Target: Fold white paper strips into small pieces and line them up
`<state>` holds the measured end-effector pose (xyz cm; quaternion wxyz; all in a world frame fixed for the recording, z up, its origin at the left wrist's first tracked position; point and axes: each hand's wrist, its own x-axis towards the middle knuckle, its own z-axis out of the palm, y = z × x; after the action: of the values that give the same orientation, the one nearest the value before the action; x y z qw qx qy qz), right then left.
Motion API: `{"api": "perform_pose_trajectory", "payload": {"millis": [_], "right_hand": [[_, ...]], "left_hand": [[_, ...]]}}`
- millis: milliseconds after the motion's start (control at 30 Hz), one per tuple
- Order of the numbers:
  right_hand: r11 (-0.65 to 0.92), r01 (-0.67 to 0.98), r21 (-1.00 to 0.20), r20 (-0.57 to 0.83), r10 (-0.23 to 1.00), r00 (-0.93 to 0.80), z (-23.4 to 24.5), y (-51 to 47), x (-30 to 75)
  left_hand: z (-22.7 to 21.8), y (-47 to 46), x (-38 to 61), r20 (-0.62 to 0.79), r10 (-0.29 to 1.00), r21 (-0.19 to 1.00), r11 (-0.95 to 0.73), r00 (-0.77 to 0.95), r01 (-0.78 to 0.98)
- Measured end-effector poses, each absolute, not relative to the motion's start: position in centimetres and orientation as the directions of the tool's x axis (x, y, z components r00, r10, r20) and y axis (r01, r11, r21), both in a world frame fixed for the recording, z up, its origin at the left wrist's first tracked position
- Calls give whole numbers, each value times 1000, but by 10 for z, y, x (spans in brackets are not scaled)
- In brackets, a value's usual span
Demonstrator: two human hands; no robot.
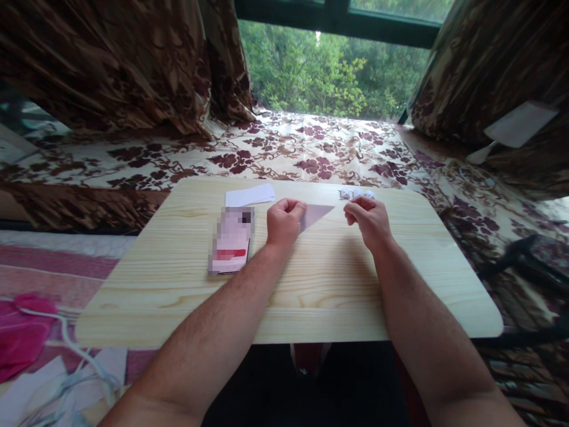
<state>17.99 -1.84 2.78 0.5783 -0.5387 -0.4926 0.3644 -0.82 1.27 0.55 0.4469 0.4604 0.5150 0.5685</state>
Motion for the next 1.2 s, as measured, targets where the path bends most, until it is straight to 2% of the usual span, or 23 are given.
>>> {"api": "perform_pose_trajectory", "payload": {"millis": [133,300,433,533,767,1033,1200], "right_hand": [[150,97,-984,159,984,86,23,-20,173],[152,170,-974,168,982,83,23,-22,167],[149,146,-978,159,985,61,24,-23,166],[133,129,-983,143,987,68,23,-23,165],[96,207,-973,104,994,23,21,-24,163],[115,224,-968,118,993,1,22,-26,162],[130,213,-969,153,984,95,26,-24,169]], "left_hand": [[7,8,-4,59,995,995,-65,-77,-78],[9,1,-2,39,989,998,-30,142,-60],[11,-3,-2,35,969,999,-29,245,-27],[13,-5,0,24,957,999,-35,290,34],[13,-6,-1,108,930,980,-160,353,122],[14,-3,-3,85,918,982,-143,388,125],[15,-3,-5,54,922,989,-103,384,109]]}}
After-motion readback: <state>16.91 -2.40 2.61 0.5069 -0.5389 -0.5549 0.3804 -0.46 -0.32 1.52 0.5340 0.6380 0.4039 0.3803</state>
